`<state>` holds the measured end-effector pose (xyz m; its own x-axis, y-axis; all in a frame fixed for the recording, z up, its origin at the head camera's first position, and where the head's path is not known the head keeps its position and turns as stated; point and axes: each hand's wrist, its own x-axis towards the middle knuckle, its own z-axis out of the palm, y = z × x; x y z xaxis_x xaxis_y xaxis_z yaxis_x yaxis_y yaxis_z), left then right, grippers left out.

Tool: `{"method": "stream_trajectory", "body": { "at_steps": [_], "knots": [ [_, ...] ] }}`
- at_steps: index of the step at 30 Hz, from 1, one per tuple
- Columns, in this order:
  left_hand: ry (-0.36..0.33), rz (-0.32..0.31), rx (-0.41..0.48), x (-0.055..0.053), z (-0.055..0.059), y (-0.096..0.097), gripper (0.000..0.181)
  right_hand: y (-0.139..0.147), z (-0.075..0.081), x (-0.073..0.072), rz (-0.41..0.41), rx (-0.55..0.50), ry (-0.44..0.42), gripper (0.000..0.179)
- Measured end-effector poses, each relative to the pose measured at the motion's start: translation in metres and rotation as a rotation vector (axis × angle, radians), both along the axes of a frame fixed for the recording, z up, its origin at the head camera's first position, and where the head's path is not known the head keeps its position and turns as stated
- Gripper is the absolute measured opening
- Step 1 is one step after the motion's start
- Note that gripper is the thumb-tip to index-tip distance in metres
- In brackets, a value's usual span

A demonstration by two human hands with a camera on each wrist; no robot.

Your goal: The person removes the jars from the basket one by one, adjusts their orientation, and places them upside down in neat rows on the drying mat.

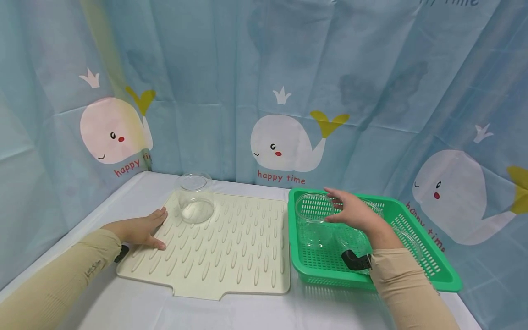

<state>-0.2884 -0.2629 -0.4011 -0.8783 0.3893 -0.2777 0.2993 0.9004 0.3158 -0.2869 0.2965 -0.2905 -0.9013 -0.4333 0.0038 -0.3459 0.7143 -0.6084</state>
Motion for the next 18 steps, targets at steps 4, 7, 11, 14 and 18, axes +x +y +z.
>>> {"method": "stream_trajectory", "body": {
  "at_steps": [4,7,11,14,18],
  "knots": [
    [-0.002,0.002,-0.006,0.000,0.000,0.000,0.120,0.000,-0.004,-0.003,0.014,-0.025,-0.045,0.091],
    [0.001,0.000,-0.008,0.001,0.001,0.000,0.120,0.001,-0.007,-0.006,0.010,-0.024,-0.082,0.100],
    [0.004,-0.004,-0.002,0.001,0.001,0.000,0.120,0.002,-0.010,-0.008,-0.014,0.021,-0.114,0.105],
    [0.002,-0.001,0.003,0.001,0.001,0.000,0.120,0.001,-0.012,-0.009,-0.033,0.048,-0.141,0.105],
    [-0.006,0.009,0.003,0.001,0.000,0.000,0.121,0.001,-0.014,-0.009,-0.050,0.054,-0.175,0.103]
  ]
}}
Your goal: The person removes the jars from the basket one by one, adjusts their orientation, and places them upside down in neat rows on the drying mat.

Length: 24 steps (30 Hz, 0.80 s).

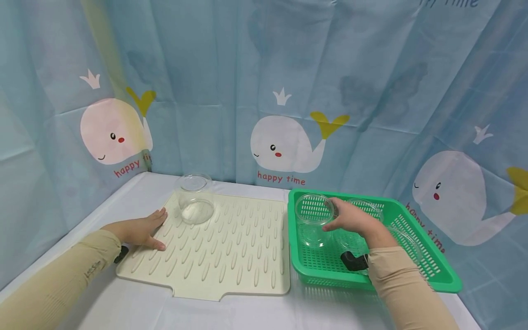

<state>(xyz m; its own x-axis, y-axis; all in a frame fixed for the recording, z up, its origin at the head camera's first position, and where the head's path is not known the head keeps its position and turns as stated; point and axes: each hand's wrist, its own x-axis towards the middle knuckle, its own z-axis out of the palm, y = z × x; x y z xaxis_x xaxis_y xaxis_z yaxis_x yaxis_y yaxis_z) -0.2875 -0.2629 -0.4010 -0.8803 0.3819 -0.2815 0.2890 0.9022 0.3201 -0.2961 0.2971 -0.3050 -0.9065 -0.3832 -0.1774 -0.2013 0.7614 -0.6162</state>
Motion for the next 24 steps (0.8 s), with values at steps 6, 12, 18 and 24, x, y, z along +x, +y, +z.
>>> {"method": "stream_trajectory", "body": {
  "at_steps": [6,12,18,24],
  "knots": [
    [-0.008,0.003,0.002,-0.0013,-0.0013,-0.0008,0.122,0.0017,-0.0036,-0.0007,0.033,-0.032,-0.035,0.098],
    [-0.013,0.002,0.001,-0.0035,-0.0021,-0.0016,0.123,0.0044,-0.0045,-0.0020,0.042,-0.036,0.008,0.096],
    [-0.011,-0.002,0.002,-0.0029,-0.0013,-0.0010,0.122,0.0076,-0.0022,-0.0015,0.065,-0.130,0.045,0.087],
    [-0.007,-0.007,0.005,-0.0011,-0.0006,-0.0005,0.121,0.0053,0.0015,-0.0014,0.083,-0.187,0.077,0.092]
  ]
}}
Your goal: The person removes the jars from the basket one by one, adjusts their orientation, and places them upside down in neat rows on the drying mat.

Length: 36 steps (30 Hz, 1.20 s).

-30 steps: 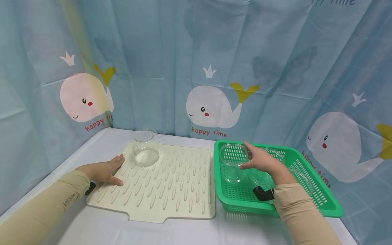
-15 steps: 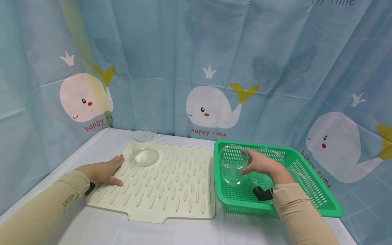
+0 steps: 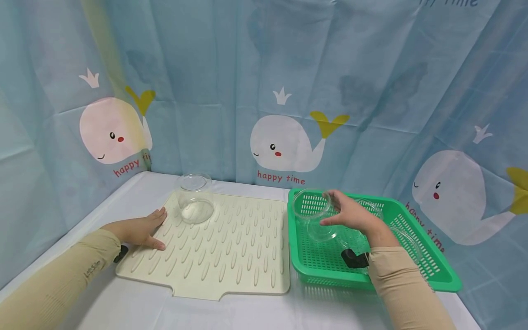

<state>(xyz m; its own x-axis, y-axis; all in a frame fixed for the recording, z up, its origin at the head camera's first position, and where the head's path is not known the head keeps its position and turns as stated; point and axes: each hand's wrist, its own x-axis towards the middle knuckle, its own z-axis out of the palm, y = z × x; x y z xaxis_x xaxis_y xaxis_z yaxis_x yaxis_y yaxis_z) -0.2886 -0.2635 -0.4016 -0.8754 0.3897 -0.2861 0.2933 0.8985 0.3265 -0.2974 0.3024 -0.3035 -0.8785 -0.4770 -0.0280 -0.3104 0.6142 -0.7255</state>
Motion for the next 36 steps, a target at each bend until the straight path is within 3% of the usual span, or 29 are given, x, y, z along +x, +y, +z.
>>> {"method": "stream_trajectory", "body": {
  "at_steps": [24,31,36],
  "knots": [
    [0.039,-0.007,-0.037,-0.005,-0.005,-0.004,0.123,-0.009,0.003,0.001,0.123,0.038,0.169,0.096],
    [0.065,0.001,0.004,-0.002,0.001,-0.006,0.123,-0.009,0.005,0.001,0.113,0.063,0.205,0.095],
    [0.125,-0.002,0.022,-0.002,0.009,-0.014,0.121,-0.010,0.011,0.003,0.104,0.075,0.227,0.093]
  ]
}}
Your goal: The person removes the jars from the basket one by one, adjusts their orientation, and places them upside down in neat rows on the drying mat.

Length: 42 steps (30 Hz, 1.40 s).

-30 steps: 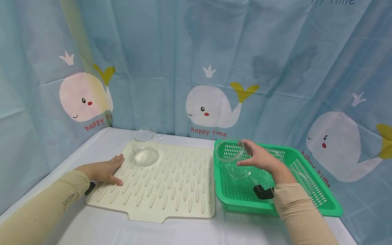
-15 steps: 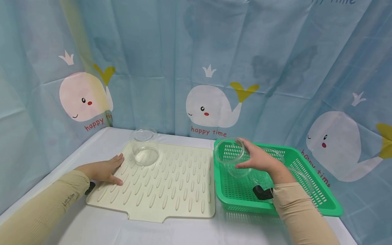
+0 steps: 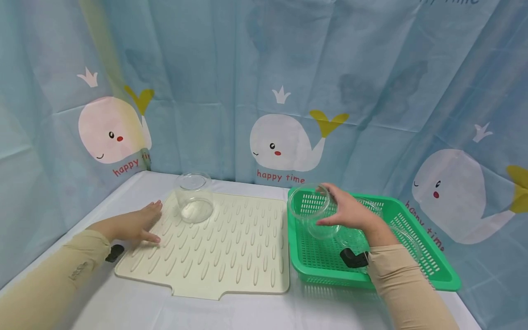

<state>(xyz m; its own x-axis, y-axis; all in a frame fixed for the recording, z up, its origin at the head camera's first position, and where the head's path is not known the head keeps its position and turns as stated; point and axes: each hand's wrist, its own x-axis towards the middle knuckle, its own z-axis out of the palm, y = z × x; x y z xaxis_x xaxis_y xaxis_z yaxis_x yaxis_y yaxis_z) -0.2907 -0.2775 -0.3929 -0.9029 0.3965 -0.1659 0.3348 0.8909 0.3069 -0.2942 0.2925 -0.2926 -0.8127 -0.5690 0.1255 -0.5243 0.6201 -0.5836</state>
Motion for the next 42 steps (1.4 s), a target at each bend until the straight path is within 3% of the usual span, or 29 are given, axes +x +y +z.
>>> {"method": "stream_trajectory", "body": {
  "at_steps": [9,18,24,29,35,42],
  "knots": [
    [0.101,0.027,0.067,0.009,0.033,-0.006,0.118,-0.002,0.021,0.001,0.022,-0.004,0.080,0.090],
    [0.290,-0.047,0.047,0.015,0.075,0.007,0.114,-0.016,0.042,0.006,0.018,-0.078,0.151,0.086],
    [0.350,-0.105,0.107,0.023,0.105,0.042,0.108,-0.038,0.053,0.008,0.083,-0.075,0.203,0.086],
    [0.365,-0.160,0.167,0.034,0.123,0.081,0.106,-0.061,0.057,0.009,0.115,-0.079,0.206,0.090],
    [0.388,-0.238,0.222,0.046,0.129,0.123,0.104,-0.088,0.056,0.010,0.160,-0.068,0.188,0.092],
    [0.456,-0.249,0.299,0.062,0.129,0.159,0.103,-0.116,0.051,0.013,0.217,-0.034,0.213,0.093]
  ]
}}
